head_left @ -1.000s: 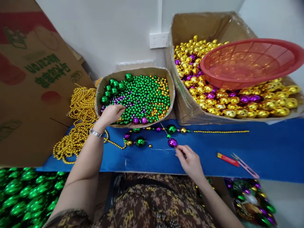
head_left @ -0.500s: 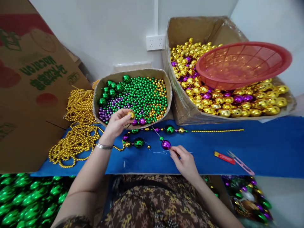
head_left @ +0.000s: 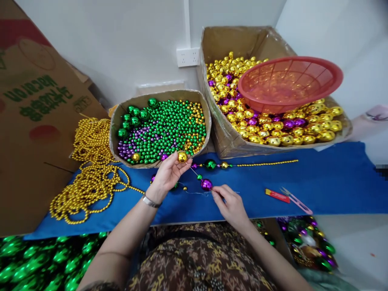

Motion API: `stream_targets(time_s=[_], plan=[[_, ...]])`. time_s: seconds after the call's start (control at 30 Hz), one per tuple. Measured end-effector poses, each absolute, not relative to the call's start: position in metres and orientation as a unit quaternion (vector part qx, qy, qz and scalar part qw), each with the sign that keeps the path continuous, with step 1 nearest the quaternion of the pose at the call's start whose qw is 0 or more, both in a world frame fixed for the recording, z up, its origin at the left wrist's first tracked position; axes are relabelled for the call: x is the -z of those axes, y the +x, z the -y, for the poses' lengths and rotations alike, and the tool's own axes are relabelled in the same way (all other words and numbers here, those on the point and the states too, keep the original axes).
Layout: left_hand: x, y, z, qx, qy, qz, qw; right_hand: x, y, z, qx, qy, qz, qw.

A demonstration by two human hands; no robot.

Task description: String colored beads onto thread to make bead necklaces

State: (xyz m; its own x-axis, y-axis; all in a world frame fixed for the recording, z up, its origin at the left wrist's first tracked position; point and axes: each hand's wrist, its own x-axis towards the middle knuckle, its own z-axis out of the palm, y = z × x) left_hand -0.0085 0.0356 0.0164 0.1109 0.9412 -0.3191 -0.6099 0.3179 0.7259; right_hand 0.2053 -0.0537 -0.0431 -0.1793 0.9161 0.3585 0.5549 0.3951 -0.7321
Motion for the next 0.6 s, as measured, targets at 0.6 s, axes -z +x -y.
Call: stream_targets(time_s=[0.6], plan=[[-0.008, -0.004, -0.02, -0.558, 0.327, -0.361, 0.672, 0.039, 0.201, 0.051, -0.213, -0.508, 0.74, 0.386]])
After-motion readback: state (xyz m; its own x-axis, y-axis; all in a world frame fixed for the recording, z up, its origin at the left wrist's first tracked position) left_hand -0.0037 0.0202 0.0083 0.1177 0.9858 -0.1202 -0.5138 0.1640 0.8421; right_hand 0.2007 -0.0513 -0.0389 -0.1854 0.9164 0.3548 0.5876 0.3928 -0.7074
